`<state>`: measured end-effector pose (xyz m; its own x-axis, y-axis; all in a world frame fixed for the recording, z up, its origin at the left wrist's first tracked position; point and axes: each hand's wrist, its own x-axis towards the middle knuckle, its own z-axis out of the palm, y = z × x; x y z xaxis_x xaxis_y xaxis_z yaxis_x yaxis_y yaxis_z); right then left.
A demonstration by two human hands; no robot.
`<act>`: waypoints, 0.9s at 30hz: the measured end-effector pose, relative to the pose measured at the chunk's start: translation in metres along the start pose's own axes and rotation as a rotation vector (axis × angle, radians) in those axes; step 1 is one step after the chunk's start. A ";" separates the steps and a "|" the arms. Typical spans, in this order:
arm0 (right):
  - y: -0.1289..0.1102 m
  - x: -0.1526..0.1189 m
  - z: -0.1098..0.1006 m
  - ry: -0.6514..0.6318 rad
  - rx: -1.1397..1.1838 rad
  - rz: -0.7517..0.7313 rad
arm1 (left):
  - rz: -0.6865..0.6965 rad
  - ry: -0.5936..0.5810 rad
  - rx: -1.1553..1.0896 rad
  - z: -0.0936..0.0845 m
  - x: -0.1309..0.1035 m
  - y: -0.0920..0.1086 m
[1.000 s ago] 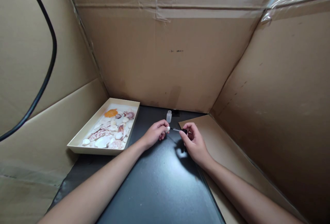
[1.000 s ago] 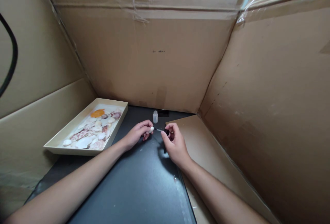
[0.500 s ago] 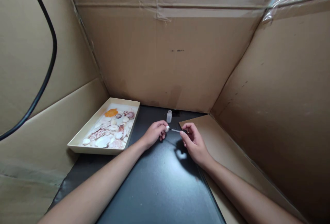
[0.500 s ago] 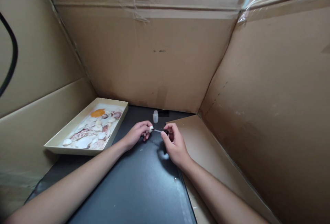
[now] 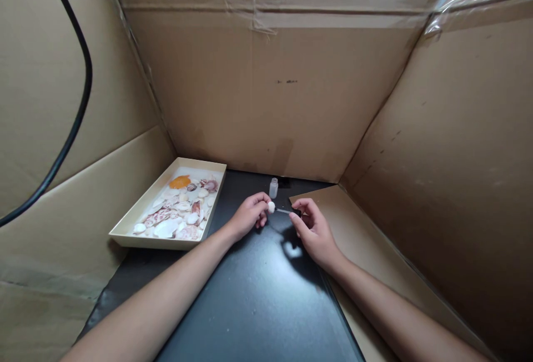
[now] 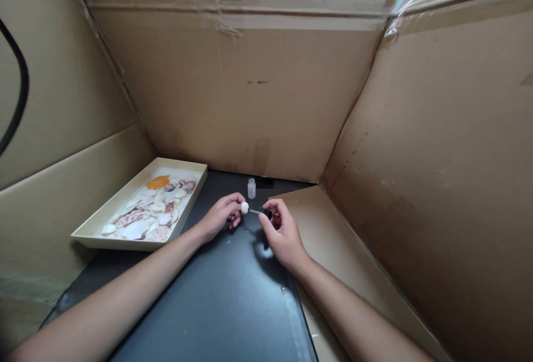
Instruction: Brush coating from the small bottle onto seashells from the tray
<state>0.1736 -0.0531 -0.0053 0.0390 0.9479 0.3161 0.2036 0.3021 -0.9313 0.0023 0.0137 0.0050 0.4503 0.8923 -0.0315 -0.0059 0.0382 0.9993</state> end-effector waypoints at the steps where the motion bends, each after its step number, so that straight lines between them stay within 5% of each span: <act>1: 0.000 0.000 0.000 -0.014 0.020 0.005 | 0.000 0.000 0.000 0.000 0.000 0.000; 14: -0.003 0.000 0.002 0.043 -0.146 0.001 | -0.005 0.027 -0.046 0.000 0.002 -0.002; 27: -0.005 0.000 -0.002 0.058 -0.291 -0.183 | 0.009 0.115 -0.291 0.002 0.001 0.000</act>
<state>0.1744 -0.0551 -0.0007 0.0295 0.8709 0.4905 0.4823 0.4174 -0.7701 0.0041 0.0134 0.0054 0.3454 0.9375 -0.0418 -0.2720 0.1427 0.9517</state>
